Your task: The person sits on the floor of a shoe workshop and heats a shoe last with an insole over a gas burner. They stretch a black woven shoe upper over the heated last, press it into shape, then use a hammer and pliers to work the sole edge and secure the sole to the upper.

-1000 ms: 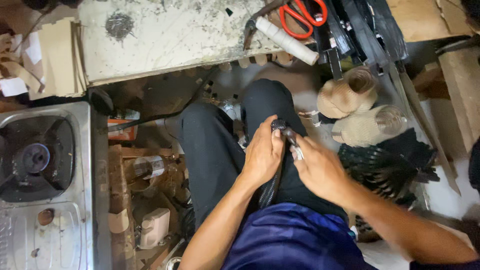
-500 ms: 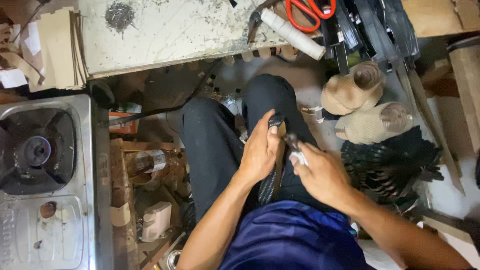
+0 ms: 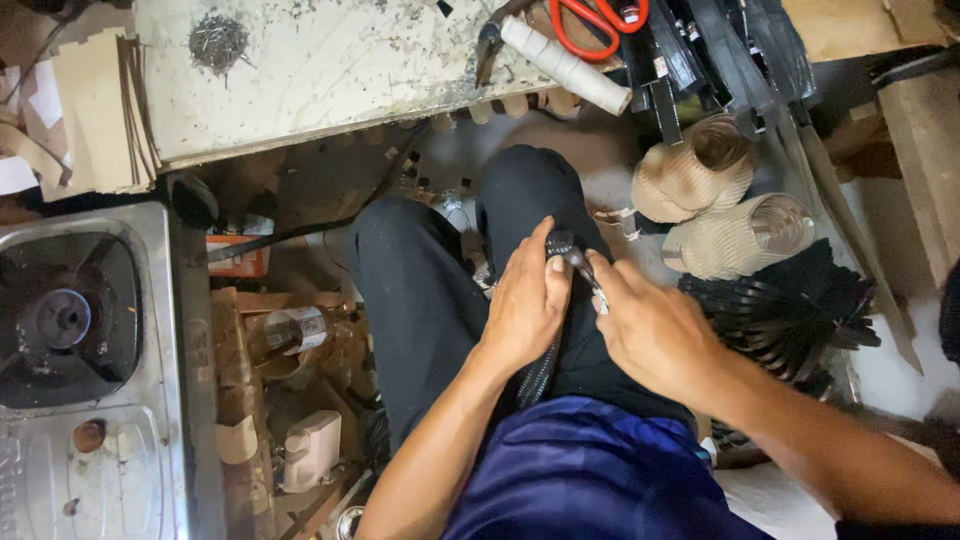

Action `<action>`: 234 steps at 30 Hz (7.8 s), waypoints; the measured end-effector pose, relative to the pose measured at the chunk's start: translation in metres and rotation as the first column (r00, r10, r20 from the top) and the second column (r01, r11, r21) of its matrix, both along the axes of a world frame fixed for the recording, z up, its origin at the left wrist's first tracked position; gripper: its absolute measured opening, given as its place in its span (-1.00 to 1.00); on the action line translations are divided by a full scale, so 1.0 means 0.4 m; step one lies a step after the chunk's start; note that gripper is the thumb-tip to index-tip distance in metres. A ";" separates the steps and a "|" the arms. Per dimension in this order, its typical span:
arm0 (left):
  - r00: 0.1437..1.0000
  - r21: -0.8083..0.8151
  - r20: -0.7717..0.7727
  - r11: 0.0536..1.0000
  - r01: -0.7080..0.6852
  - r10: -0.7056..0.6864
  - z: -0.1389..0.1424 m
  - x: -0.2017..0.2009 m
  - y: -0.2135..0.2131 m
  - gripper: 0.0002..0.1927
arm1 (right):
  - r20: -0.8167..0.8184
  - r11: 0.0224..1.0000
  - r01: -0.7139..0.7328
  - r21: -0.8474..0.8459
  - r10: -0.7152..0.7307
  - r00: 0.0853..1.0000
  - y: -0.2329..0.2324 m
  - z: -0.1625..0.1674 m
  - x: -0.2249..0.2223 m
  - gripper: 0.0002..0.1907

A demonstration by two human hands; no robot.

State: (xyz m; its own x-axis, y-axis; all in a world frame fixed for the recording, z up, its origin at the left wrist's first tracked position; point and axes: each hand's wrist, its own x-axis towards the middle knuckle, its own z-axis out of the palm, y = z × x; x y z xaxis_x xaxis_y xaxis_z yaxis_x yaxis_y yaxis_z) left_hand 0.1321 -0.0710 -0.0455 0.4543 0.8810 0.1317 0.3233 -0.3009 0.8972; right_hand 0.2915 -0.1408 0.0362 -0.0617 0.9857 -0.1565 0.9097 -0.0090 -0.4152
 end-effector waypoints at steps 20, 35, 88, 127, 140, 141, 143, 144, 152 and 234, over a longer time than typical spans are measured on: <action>0.996 0.032 -0.069 0.998 -0.063 0.065 0.014 0.014 -0.009 -0.58 | -0.113 0.999 -0.003 0.045 0.009 0.994 -0.007 -0.033 0.003 -0.41; 0.996 -0.066 -0.031 0.994 -0.088 0.086 0.058 -0.047 -0.019 -0.59 | -0.317 0.978 0.134 -0.159 -0.179 0.931 -0.045 -0.055 -0.042 -0.48; 0.964 -0.123 0.118 0.967 -0.223 0.237 -0.011 -0.121 0.099 -0.60 | 0.388 0.759 -0.255 0.599 0.003 0.921 0.530 0.031 0.009 -0.54; 0.686 -0.727 0.557 0.674 0.130 0.469 -0.102 -0.141 0.194 -0.17 | -0.356 0.999 -0.027 -0.021 0.018 0.934 0.271 -0.061 -0.120 -0.59; 0.629 -0.700 0.619 0.694 0.169 0.470 -0.119 -0.131 0.217 -0.08 | -0.001 0.914 -0.057 -0.401 0.062 0.998 0.268 -0.062 -0.114 -0.55; 0.611 -0.705 0.628 0.685 0.184 0.482 -0.124 -0.131 0.208 -0.08 | -0.166 0.957 -0.094 -0.274 0.049 0.985 0.249 -0.070 -0.095 -0.56; 0.597 -0.667 0.660 0.721 0.185 0.457 -0.133 -0.136 0.215 -0.06 | -0.493 0.996 -0.083 0.027 0.086 0.866 0.207 -0.083 -0.052 -0.57; 0.585 -0.646 0.679 0.740 0.189 0.443 -0.133 -0.130 0.210 -0.04 | -0.746 0.998 -0.026 0.050 0.055 0.664 0.169 -0.086 -0.035 -0.70; 0.615 -0.622 0.684 0.754 0.209 0.394 -0.119 -0.146 0.218 -0.04 | -0.191 0.985 -0.173 0.025 0.175 0.966 0.266 -0.104 -0.101 -0.62; 0.998 0.149 0.067 0.988 -0.030 0.020 0.137 -0.090 -0.117 -0.48 | -0.635 0.772 -0.260 -0.580 -0.229 0.738 -0.011 0.048 0.109 -0.65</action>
